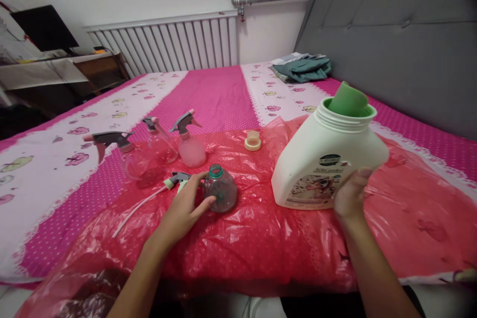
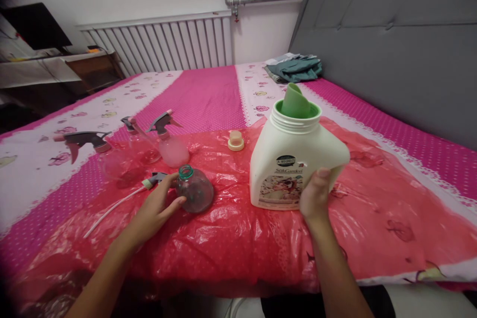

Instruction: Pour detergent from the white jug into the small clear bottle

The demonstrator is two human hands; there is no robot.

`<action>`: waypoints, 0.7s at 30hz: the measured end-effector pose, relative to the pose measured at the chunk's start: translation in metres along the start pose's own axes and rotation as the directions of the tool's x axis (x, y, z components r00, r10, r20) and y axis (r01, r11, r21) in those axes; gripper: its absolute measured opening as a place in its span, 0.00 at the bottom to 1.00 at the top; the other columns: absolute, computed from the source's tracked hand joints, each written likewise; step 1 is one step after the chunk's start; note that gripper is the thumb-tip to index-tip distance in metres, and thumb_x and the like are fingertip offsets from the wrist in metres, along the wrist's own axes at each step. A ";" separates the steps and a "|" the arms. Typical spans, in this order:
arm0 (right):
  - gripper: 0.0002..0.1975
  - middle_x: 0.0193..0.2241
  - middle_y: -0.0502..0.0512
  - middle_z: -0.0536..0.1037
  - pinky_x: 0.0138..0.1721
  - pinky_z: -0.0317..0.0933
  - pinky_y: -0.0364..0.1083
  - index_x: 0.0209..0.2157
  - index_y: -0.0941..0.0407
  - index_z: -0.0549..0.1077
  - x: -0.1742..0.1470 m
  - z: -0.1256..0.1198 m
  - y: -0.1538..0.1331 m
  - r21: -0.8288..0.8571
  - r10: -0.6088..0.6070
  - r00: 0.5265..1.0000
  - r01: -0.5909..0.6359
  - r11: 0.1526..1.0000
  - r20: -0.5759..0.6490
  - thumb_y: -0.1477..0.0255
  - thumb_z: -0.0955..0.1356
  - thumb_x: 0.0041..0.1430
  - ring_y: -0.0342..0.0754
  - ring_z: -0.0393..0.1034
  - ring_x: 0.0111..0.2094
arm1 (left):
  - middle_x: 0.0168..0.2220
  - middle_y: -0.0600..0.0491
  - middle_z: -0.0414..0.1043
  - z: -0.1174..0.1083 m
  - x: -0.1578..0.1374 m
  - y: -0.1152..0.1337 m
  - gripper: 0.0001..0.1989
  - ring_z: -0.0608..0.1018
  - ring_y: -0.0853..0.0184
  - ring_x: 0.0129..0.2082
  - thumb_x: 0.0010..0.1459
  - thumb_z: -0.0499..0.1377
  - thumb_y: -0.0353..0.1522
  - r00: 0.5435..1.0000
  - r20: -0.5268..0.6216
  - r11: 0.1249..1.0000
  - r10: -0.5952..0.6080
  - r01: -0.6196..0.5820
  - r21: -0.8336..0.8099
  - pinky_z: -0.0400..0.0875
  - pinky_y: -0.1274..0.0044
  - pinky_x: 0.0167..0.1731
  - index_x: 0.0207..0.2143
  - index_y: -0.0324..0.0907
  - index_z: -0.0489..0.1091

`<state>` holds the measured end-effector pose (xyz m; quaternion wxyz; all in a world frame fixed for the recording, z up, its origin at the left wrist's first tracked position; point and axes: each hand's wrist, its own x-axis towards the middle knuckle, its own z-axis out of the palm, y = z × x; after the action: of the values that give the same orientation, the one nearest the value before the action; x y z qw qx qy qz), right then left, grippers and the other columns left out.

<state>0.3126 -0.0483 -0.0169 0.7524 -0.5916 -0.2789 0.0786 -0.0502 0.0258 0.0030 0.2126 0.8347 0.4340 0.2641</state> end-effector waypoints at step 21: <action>0.59 0.59 0.70 0.75 0.78 0.53 0.67 0.64 0.59 0.69 0.009 -0.019 0.024 -0.055 0.101 0.978 -0.093 0.994 0.183 0.24 0.56 0.54 0.57 0.72 0.64 | 0.61 0.44 0.75 0.000 0.000 0.001 0.25 0.80 0.53 0.57 0.72 0.64 0.44 1.000 0.007 1.000 -0.001 0.001 -0.022 0.78 0.53 0.59 0.65 0.43 0.70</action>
<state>0.3345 -0.0533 -0.0393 0.7046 -0.6116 -0.3205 0.1636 -0.0499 0.0258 0.0039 0.2232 0.8331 0.4307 0.2657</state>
